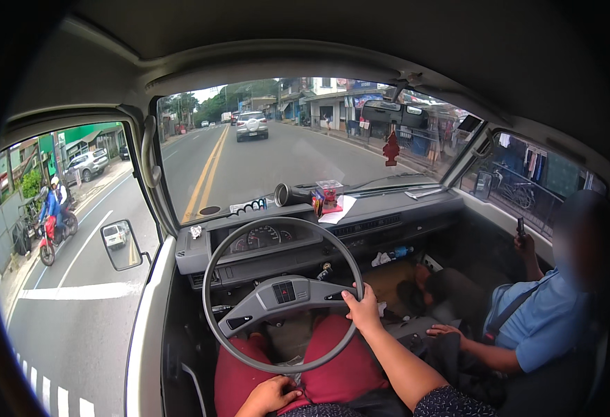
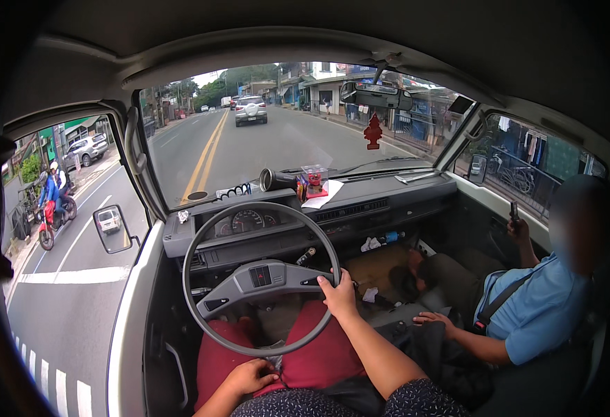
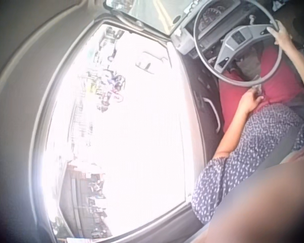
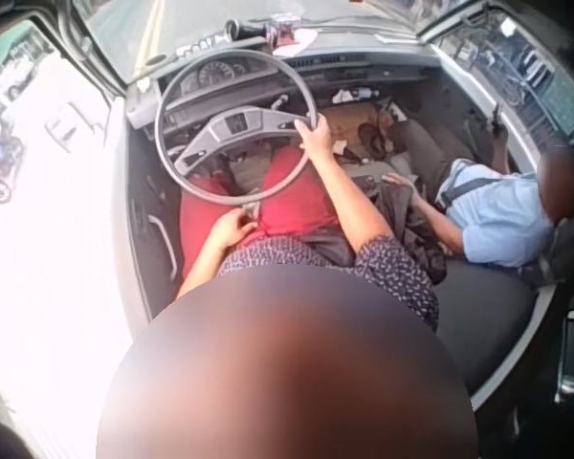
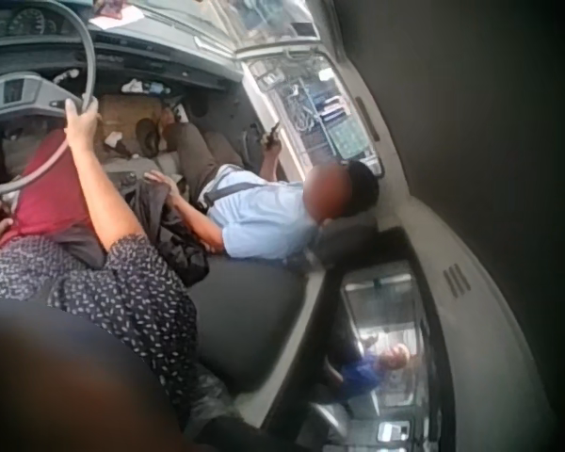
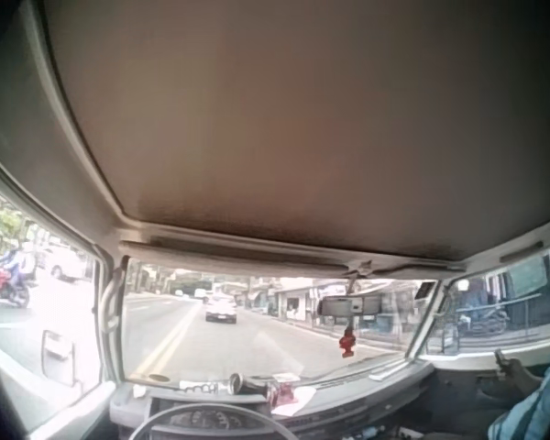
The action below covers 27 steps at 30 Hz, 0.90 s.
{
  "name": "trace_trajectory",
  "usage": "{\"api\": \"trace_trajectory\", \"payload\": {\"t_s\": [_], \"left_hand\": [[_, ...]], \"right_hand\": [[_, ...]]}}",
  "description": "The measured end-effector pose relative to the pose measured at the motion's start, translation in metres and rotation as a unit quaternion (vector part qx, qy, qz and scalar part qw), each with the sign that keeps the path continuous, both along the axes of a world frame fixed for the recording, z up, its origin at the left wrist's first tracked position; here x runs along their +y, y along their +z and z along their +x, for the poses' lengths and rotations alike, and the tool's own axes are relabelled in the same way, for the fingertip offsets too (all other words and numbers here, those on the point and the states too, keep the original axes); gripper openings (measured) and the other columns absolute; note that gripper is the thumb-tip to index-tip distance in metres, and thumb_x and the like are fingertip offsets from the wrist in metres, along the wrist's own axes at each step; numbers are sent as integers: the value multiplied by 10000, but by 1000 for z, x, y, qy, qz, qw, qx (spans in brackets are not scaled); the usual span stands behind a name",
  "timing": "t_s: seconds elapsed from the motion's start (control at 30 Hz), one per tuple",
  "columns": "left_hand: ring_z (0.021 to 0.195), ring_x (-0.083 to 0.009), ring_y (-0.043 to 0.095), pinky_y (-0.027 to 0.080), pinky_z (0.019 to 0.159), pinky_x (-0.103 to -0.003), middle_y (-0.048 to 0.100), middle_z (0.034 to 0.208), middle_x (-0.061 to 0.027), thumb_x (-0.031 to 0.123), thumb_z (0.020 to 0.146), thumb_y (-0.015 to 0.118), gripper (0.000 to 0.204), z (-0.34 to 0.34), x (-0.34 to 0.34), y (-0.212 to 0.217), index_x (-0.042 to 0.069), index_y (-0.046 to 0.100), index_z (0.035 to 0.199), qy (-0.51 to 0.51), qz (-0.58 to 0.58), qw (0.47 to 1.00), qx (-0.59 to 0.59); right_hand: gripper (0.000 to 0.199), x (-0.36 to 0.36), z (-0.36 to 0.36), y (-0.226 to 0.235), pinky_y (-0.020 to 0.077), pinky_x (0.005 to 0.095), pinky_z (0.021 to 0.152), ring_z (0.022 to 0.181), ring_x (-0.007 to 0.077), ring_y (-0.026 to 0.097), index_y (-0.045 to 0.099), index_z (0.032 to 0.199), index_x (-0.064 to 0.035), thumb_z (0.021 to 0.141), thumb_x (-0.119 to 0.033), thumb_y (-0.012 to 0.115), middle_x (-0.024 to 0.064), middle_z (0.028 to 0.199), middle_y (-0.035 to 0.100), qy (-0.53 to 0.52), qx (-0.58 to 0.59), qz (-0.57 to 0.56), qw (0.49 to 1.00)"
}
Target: The person drives a van along a two-lane road, steering with both hands and occasionally glancing at the passenger. The vehicle follows traffic, passes other cars and motorcycles, and navigates through intersections and commercial areas.
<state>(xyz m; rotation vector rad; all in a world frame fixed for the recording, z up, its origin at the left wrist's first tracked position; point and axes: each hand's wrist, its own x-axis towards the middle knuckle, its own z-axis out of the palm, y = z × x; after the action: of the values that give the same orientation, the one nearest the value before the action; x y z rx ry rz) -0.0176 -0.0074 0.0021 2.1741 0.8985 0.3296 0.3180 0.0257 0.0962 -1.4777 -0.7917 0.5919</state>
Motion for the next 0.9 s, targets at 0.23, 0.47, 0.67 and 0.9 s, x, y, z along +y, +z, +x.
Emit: {"api": "trace_trajectory", "payload": {"t_s": [0.23,0.47,0.67,0.9], "left_hand": [[1001,-339,723,577,891,-423,742,1061,-150,437,881,796,427,-1,-3,2,77,728,1100,2,21,1000,7],[975,-333,727,584,874,-426,744,1039,-139,454,896,771,432,-1,-2,1,77,723,1102,0,15,1000,-6],[987,-329,726,583,885,-422,744,1047,-128,454,893,772,440,-1,-2,3,82,721,1122,8,9,1000,12],[1008,-327,720,578,888,-422,742,1047,-143,429,870,792,427,-3,-3,0,78,729,1106,8,20,1000,-8]], "right_hand": [[609,-10,-14,-4,584,319,493,810,205,687,506,1357,-1,911,-301,792,151,1094,646,-31,-5,10,999],[616,-10,-13,-6,592,329,494,827,221,693,504,1362,12,910,-292,791,159,1117,642,-27,-6,10,1000],[621,-8,-10,-2,599,327,514,838,215,690,495,1363,3,906,-290,797,152,1113,637,-9,1,11,1000],[657,4,10,3,606,322,539,901,227,694,485,1378,-5,904,-334,800,160,1170,638,34,-24,-21,999]]}}
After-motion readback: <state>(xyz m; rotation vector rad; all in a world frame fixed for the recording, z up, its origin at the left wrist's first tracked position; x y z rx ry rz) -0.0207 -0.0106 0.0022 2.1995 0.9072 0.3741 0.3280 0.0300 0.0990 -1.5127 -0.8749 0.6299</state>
